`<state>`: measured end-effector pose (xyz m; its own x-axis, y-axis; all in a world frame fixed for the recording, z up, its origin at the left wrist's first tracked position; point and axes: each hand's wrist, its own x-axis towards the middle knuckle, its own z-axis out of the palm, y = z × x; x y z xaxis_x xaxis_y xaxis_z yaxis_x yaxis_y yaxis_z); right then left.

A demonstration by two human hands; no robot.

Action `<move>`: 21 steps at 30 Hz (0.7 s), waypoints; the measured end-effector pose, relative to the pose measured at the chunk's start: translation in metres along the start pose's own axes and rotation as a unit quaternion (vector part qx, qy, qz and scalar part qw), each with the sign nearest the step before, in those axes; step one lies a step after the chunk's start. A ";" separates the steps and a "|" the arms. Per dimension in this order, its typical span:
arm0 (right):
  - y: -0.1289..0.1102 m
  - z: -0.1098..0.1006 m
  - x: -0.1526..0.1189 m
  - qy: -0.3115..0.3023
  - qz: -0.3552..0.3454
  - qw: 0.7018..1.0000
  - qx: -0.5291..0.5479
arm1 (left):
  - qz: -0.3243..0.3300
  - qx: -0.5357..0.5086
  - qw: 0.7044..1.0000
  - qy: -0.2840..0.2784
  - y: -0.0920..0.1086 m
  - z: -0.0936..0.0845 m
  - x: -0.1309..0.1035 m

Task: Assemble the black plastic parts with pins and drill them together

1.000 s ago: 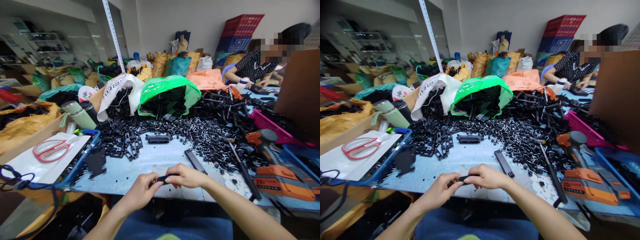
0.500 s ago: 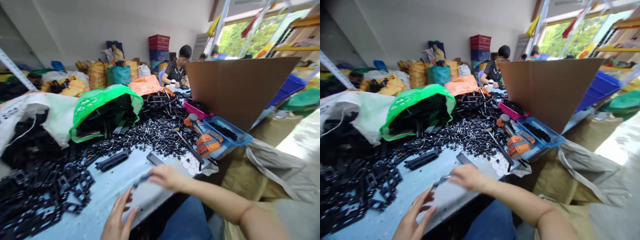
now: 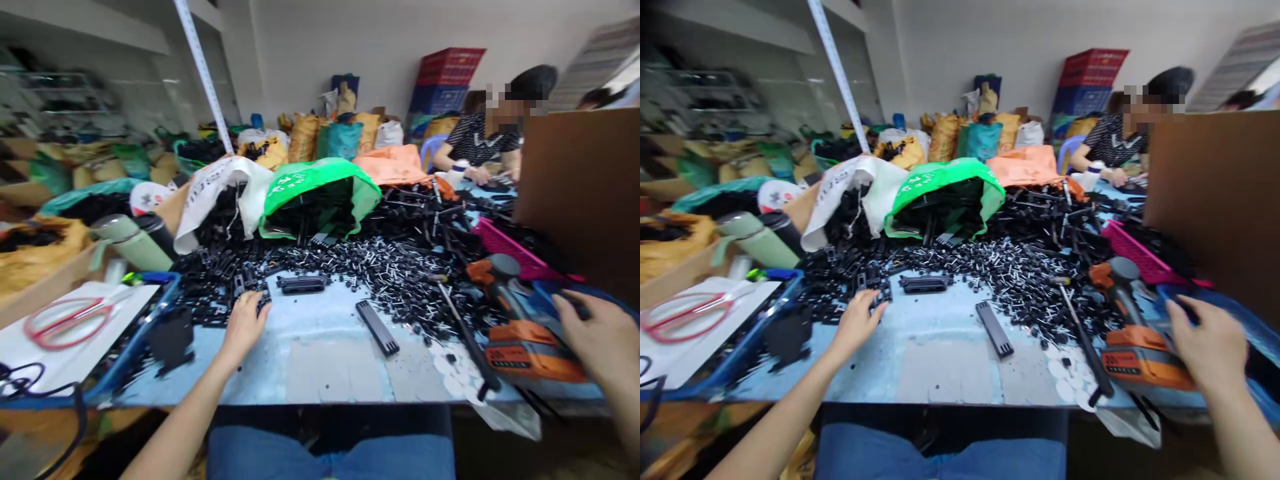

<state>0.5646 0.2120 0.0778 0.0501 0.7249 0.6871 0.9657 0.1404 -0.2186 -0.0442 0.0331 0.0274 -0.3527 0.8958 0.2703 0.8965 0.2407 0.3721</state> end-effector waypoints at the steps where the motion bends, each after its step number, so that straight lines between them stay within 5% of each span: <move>1: -0.029 0.011 -0.010 -0.015 -0.038 0.999 0.034 | -0.059 0.049 0.997 0.009 -0.008 -0.004 0.016; 5: -0.175 0.035 -0.062 -0.255 -0.151 0.944 0.146 | -0.197 0.113 0.974 0.009 -0.021 -0.012 0.068; 8: -0.252 0.047 -0.097 -0.332 -0.191 0.913 0.139 | -0.203 0.094 0.975 0.001 -0.016 -0.014 0.078; 13: -0.308 0.049 -0.110 -0.390 -0.136 0.840 0.353 | -0.097 0.005 0.994 -0.053 0.014 -0.022 0.032; 16: -0.338 0.039 -0.105 -0.499 -0.094 0.717 0.478 | 0.044 -0.159 0.972 -0.164 0.043 -0.031 -0.009; 18: -0.354 0.032 -0.105 -0.578 -0.089 0.628 0.513 | 0.074 -0.243 0.946 -0.202 0.058 -0.035 -0.031; 20: -0.363 0.027 -0.111 -0.610 -0.062 0.586 0.530 | 0.051 -0.306 0.924 -0.222 0.067 -0.035 -0.045; 21: -0.365 0.025 -0.116 -0.604 -0.045 0.588 0.536 | 0.031 -0.336 0.914 -0.225 0.069 -0.033 -0.050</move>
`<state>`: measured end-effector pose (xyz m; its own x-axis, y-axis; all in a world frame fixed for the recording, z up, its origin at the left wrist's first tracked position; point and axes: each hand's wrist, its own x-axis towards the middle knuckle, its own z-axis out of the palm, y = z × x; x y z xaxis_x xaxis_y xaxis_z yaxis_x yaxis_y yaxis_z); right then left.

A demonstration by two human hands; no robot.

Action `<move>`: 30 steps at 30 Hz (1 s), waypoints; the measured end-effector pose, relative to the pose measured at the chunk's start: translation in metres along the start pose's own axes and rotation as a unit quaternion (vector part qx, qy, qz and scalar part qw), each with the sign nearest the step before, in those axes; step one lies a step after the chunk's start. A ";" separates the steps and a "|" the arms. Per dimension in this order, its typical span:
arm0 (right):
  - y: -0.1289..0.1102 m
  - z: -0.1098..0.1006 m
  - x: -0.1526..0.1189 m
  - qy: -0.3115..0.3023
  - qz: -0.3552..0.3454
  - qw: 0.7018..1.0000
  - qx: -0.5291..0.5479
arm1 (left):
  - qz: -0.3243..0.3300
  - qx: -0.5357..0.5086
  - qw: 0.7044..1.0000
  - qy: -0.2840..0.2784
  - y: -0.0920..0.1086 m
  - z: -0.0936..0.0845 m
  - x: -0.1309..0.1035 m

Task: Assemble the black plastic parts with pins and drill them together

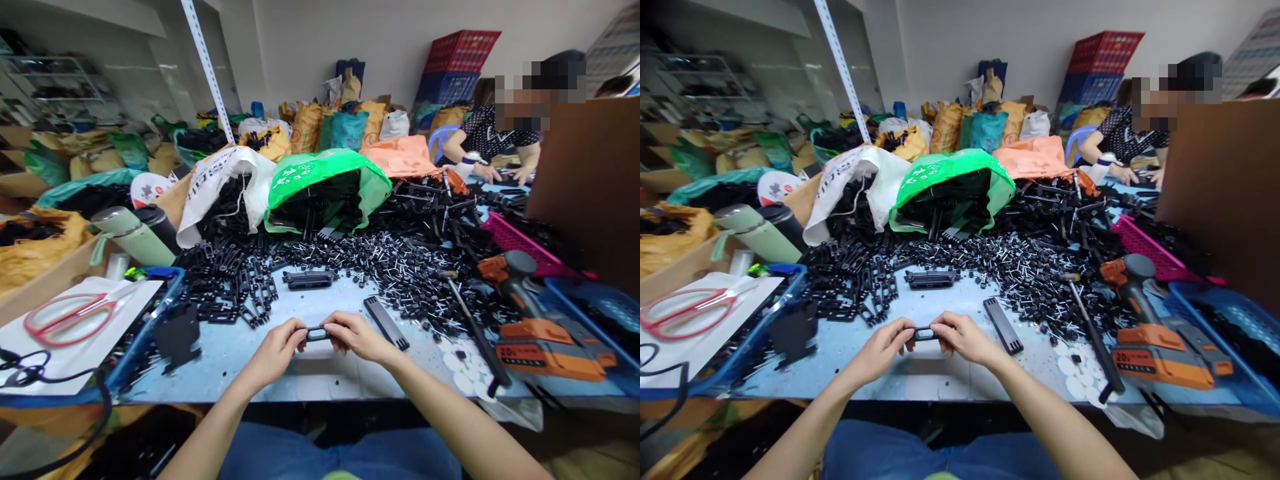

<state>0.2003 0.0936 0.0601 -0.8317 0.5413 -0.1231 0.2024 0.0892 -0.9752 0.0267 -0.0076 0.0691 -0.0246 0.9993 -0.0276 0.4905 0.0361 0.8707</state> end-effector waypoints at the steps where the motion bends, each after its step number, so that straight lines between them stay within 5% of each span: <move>1: 0.002 0.005 -0.002 0.022 0.000 1.000 0.005 | -0.015 -0.033 0.999 0.010 -0.001 0.005 -0.002; 5: 0.015 0.018 -0.014 0.042 -0.011 0.998 0.038 | -0.067 -0.127 0.987 0.071 -0.012 0.021 -0.005; 10: 0.031 0.032 -0.018 0.042 -0.006 0.989 0.143 | -0.081 -0.207 0.973 0.065 -0.018 0.033 -0.009; 15: 0.031 0.043 -0.012 0.070 -0.030 0.981 0.180 | 0.011 -0.287 0.939 0.186 -0.020 0.050 -0.008; 18: 0.030 0.022 -0.015 0.135 -0.042 0.990 -0.002 | -0.021 -0.260 0.913 0.315 -0.024 0.057 0.001; 19: 0.032 0.010 -0.017 0.197 -0.033 0.974 -0.105 | -0.044 -0.230 0.910 0.342 -0.025 0.057 0.005; 21: 0.043 -0.017 -0.024 0.322 0.020 0.895 -0.307 | -0.061 -0.121 0.921 0.364 -0.029 0.059 0.013; 23: 0.059 -0.040 -0.030 0.367 0.091 0.816 -0.438 | -0.022 0.036 0.946 0.322 -0.033 0.064 0.019; 25: 0.074 -0.052 -0.034 0.345 0.128 0.791 -0.489 | 0.035 0.179 0.957 0.226 -0.037 0.071 0.022; 27: 0.081 -0.055 -0.037 0.324 0.111 0.811 -0.474 | 0.066 0.262 0.954 0.131 -0.041 0.079 0.020; 30: 0.077 -0.046 -0.038 0.299 0.046 0.895 -0.329 | 0.076 0.263 0.960 0.068 -0.040 0.081 0.013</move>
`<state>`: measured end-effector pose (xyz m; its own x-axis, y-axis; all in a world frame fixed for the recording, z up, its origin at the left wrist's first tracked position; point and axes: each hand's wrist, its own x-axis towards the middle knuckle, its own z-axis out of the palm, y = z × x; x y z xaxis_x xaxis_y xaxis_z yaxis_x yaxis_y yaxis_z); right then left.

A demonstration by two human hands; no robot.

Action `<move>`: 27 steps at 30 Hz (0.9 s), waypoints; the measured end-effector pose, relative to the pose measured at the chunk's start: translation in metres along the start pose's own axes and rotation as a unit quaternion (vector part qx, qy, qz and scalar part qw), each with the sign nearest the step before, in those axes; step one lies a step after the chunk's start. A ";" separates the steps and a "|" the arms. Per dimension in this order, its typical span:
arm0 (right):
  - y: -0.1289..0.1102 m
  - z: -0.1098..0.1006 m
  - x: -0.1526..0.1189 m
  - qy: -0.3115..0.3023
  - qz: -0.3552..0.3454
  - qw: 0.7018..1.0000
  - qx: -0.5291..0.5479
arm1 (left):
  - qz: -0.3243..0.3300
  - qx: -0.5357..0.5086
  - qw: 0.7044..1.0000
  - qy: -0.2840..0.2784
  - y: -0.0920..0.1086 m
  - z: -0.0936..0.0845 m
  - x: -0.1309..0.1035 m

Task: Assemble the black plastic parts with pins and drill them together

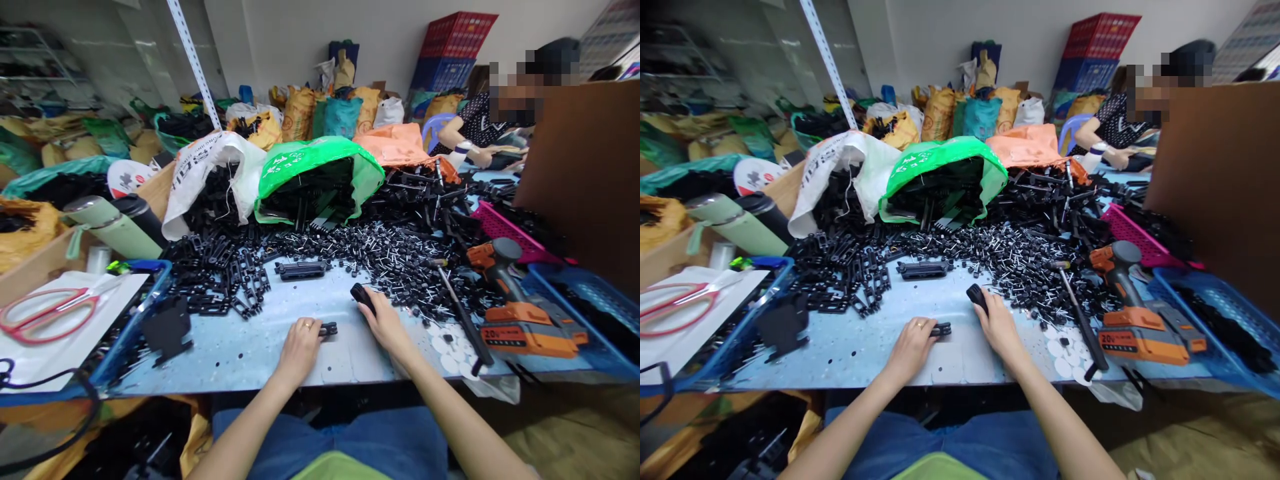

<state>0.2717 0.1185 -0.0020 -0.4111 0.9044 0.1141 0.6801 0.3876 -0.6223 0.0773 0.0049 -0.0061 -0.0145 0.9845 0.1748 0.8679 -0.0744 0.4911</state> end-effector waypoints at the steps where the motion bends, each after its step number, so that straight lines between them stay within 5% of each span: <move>1: -0.007 0.001 -0.002 -0.030 0.007 0.996 0.083 | 0.000 -0.030 1.000 -0.004 0.002 -0.003 -0.001; 5: -0.038 0.010 -0.007 -0.157 0.077 0.915 0.364 | -0.008 -0.187 0.982 0.015 0.015 -0.021 0.004; 8: -0.049 0.014 -0.008 -0.183 0.069 0.875 0.444 | -0.043 -0.261 0.963 0.055 0.024 -0.031 0.009; 15: -0.047 -0.005 0.000 -0.193 -0.121 0.933 0.278 | -0.087 -0.251 0.960 0.091 0.033 -0.036 0.008; 21: -0.074 0.015 -0.010 -0.087 -0.096 0.929 0.346 | -0.109 -0.277 0.916 0.270 0.051 -0.028 0.018; 25: -0.074 0.020 -0.012 -0.085 -0.130 0.942 0.298 | -0.054 -0.274 0.935 0.220 0.038 -0.030 0.022; 27: -0.069 0.018 -0.008 -0.107 -0.139 0.948 0.265 | -0.086 -0.284 0.935 0.193 0.031 -0.026 0.021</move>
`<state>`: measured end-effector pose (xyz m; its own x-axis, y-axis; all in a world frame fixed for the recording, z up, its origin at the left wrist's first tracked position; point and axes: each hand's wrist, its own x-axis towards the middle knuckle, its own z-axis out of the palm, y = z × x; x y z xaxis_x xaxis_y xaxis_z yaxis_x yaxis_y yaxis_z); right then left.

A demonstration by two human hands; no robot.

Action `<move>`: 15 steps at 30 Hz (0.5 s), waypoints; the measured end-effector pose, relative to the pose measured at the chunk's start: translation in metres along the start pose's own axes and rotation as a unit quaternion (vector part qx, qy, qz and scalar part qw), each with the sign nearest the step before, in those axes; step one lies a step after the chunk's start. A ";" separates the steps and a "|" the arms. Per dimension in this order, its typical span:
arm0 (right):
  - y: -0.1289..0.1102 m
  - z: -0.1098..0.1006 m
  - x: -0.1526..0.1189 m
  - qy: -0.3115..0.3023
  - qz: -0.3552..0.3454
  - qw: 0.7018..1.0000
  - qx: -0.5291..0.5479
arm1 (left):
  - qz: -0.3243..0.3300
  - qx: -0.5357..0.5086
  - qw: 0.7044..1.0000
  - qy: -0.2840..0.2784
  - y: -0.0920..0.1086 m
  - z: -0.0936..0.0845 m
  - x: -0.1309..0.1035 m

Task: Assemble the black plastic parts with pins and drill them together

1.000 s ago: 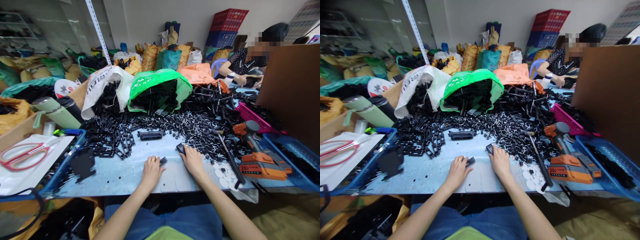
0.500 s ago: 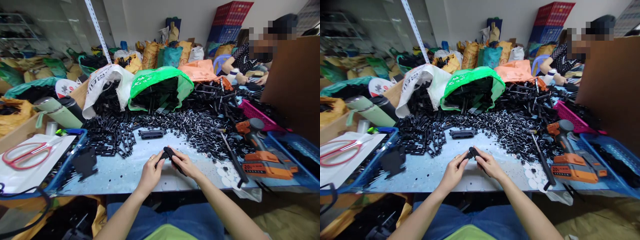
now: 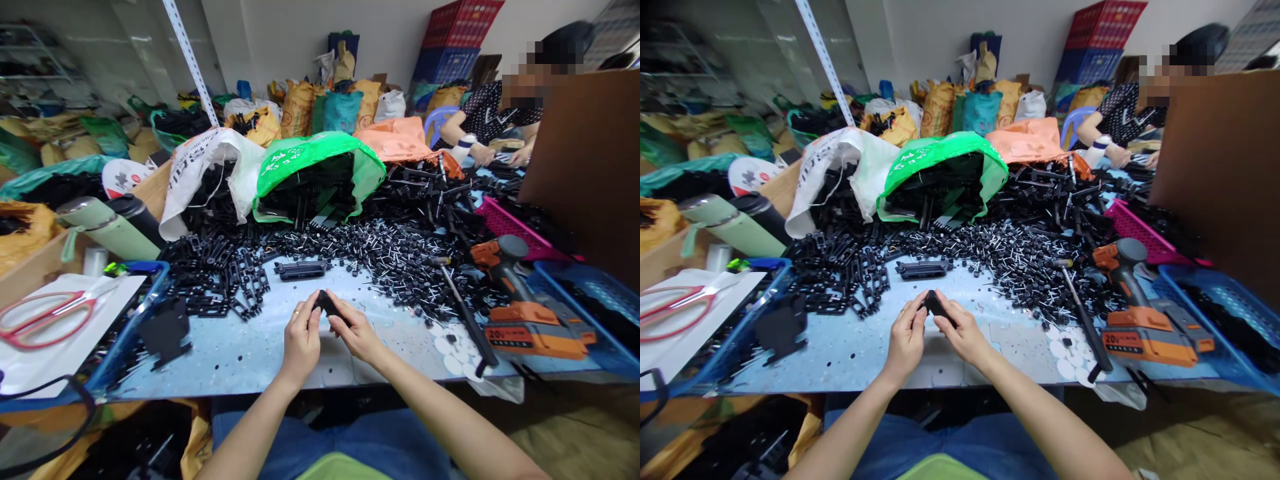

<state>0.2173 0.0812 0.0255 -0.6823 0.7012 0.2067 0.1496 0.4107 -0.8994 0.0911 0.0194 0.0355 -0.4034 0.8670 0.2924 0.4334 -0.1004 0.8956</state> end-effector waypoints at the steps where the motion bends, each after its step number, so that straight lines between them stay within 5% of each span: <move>1: 0.003 -0.004 0.002 -0.024 -0.001 0.999 -0.022 | -0.043 -0.005 0.999 -0.007 -0.004 0.002 -0.002; 5: 0.029 -0.048 0.033 -0.050 -0.006 0.980 -0.194 | -0.166 0.052 0.985 -0.019 -0.019 0.008 -0.016; 8: 0.061 -0.121 0.072 0.073 0.072 0.909 -0.404 | -0.036 0.223 0.974 -0.037 -0.025 0.003 -0.019; 10: 0.082 -0.179 0.097 0.126 0.170 0.840 -0.500 | 0.086 0.307 0.939 -0.127 -0.025 -0.001 -0.013; 13: 0.108 -0.250 0.119 0.136 0.247 0.803 -0.525 | 0.184 0.365 0.875 -0.261 -0.023 -0.001 0.001; 15: 0.121 -0.279 0.125 0.120 0.290 0.786 -0.532 | 0.191 0.393 0.851 -0.290 -0.020 0.002 0.008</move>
<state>0.3495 0.3809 0.0502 -0.1427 0.9879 0.0607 0.9871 0.1466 -0.0642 0.0808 0.0289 0.0196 0.2555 0.9623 0.0929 0.9411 -0.2696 0.2040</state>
